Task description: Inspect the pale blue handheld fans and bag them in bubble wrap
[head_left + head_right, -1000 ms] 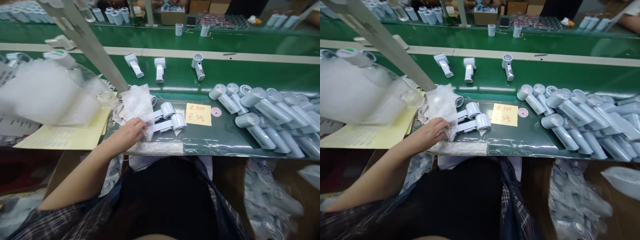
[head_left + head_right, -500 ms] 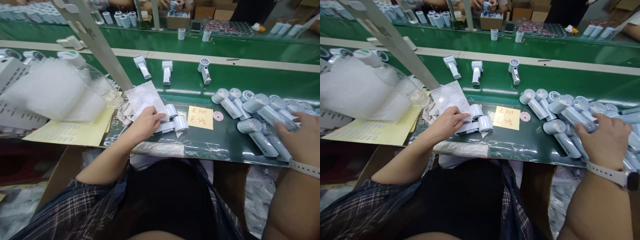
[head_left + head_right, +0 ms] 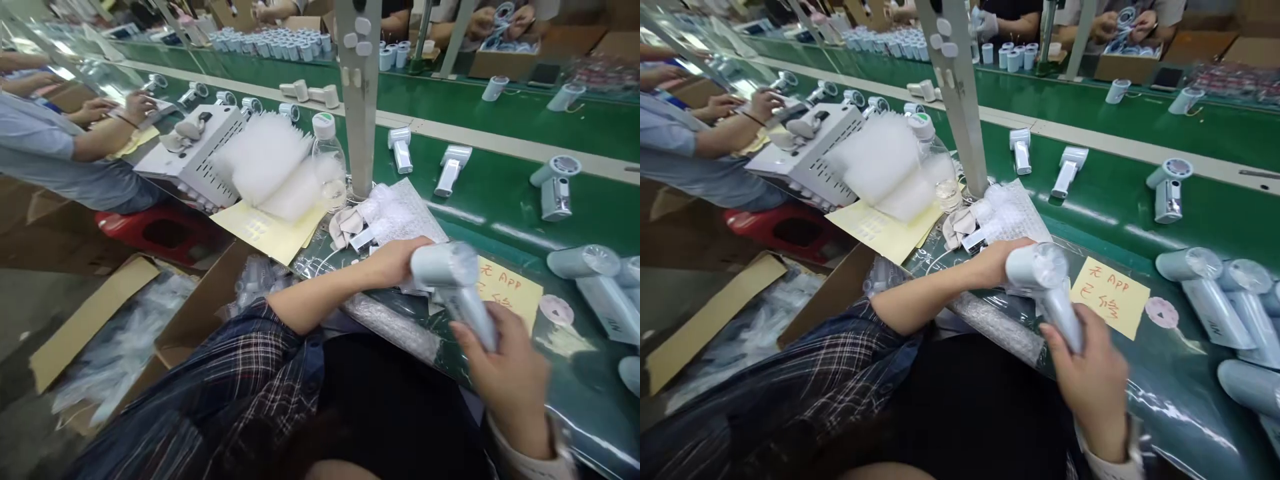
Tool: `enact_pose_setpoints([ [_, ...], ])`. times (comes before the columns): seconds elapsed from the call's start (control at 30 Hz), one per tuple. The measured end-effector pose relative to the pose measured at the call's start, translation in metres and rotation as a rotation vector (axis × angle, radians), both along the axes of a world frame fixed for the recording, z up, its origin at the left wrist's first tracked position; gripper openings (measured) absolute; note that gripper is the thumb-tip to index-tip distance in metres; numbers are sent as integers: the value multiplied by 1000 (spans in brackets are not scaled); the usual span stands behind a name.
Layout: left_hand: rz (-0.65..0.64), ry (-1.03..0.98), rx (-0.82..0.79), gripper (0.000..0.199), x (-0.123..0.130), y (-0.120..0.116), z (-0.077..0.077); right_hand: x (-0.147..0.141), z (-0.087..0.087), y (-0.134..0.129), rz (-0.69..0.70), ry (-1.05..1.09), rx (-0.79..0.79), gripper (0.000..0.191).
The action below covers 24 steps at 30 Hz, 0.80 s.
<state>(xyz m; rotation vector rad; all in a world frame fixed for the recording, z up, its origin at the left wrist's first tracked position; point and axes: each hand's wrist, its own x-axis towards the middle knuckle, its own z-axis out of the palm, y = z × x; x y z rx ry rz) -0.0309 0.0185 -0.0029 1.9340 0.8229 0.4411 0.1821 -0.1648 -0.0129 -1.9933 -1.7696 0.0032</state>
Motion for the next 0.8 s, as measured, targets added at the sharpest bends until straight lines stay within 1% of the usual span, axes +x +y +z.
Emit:
enact_pose_setpoints([
  [0.03,-12,-40,-50,55,-1,3,-3,-19,-4,4,15,29,18,60],
  [0.07,2,-89,-117,58,-2,6,-5,-34,-8,6,23,31,29,56],
  [0.1,34,-137,-197,56,-5,9,-6,-43,-10,7,24,7,48,53],
  [0.17,118,-217,-344,48,-11,13,-3,-48,-12,8,29,-123,76,48],
  [0.2,143,-242,-376,46,-14,13,1,-46,-11,8,31,-207,90,46],
  [0.23,147,-252,-363,46,-17,11,6,-44,-9,8,40,-289,94,43],
  [0.27,129,-239,-299,48,-19,8,12,-42,-6,8,53,-360,93,42],
  [0.3,113,-207,-189,49,-22,3,18,-41,-4,8,68,-416,90,40],
  [0.43,34,61,438,53,-30,-29,41,-50,5,9,106,-499,121,39],
  [0.5,-2,192,745,53,-34,-42,46,-56,10,9,120,-492,124,40],
  [0.57,-6,236,982,53,-37,-47,48,-59,14,9,144,-481,128,41],
  [0.63,29,205,1104,53,-39,-44,46,-59,19,9,123,-494,166,41],
  [0.7,53,158,1154,51,-38,-37,46,-57,24,10,80,-514,196,42],
  [0.73,44,146,1178,50,-38,-33,46,-57,26,10,80,-510,196,43],
  [0.8,-9,164,1245,49,-36,-30,50,-57,29,10,121,-493,179,45],
])
